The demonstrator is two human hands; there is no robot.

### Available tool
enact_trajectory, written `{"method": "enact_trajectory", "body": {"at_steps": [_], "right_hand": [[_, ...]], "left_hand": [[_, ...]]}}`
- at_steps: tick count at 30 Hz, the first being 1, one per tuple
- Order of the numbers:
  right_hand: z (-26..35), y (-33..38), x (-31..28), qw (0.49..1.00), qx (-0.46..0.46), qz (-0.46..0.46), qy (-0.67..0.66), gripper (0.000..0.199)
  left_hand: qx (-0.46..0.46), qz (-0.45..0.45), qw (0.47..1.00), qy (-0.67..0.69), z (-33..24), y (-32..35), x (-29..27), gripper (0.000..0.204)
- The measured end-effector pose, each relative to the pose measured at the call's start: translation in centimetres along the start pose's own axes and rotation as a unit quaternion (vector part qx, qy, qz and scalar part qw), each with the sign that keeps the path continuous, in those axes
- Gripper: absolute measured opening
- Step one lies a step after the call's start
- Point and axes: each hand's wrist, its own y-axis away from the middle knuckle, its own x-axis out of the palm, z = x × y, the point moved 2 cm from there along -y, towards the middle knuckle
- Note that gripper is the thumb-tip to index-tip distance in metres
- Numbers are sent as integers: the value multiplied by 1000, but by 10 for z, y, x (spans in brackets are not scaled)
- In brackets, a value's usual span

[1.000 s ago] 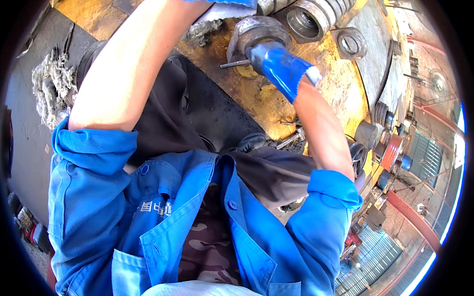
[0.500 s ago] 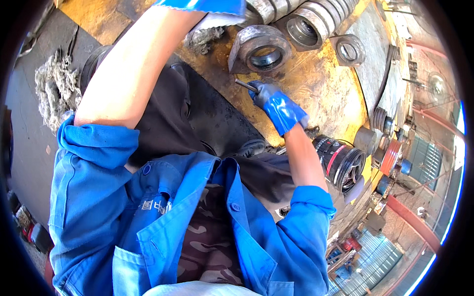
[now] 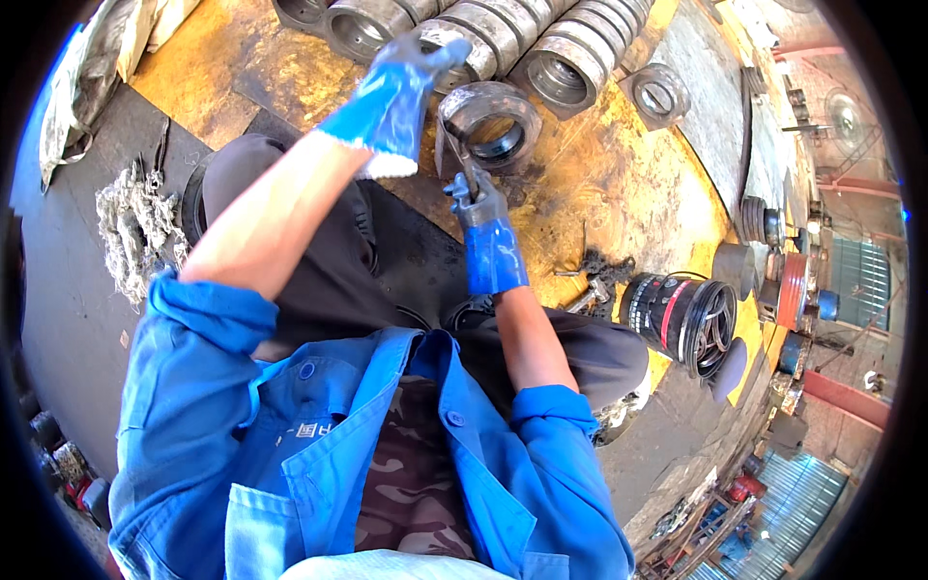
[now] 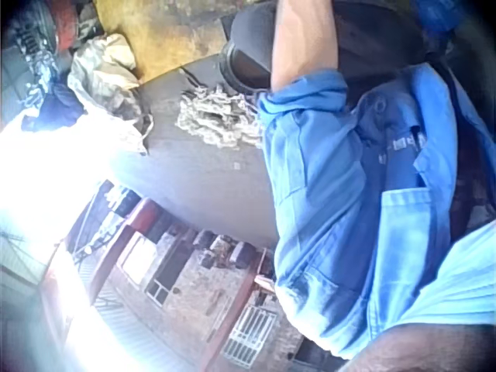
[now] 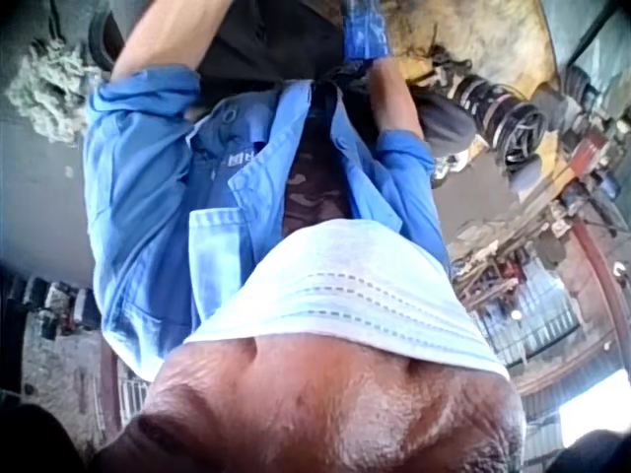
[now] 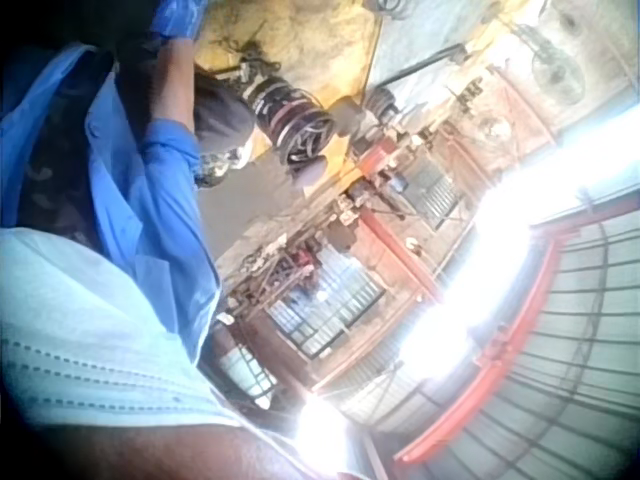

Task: The person sits on the floor and cleans cylindrical metal parts using a rag and a hammer. They wipe the interior and exterior of the parts, occasionally tapping them with the hammer to dislodge debris, and then place the cleaned parts into a row.

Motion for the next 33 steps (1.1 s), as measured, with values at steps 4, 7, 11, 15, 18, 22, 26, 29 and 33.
{"method": "enact_trajectory", "body": {"at_steps": [4,7,11,15,18,22,26,29,33], "right_hand": [[-65,-32,-24,945,-269,-28,186,32],[-117,-59,-47,985,-94,26,142,34],[-61,-34,-3,984,130,6,-122,37],[-88,-44,-20,965,206,-35,-161,39],[-115,-58,-55,976,204,-24,-79,40],[-154,-72,-56,973,227,31,13,42],[-217,-83,-103,960,257,23,112,44],[-269,-97,-110,940,280,19,193,46],[-282,-99,-88,957,276,52,72,55]], "left_hand": [[-103,-81,990,58,50,62,82,97],[-98,10,952,290,67,92,138,64],[-135,31,934,329,124,95,147,32],[-97,53,951,289,143,82,171,18],[-107,28,942,316,140,74,192,15],[-128,-103,743,649,169,66,203,16],[-126,-101,955,247,158,73,210,27],[-122,-122,950,260,158,67,209,25],[-148,-156,934,285,168,55,208,17]]}}
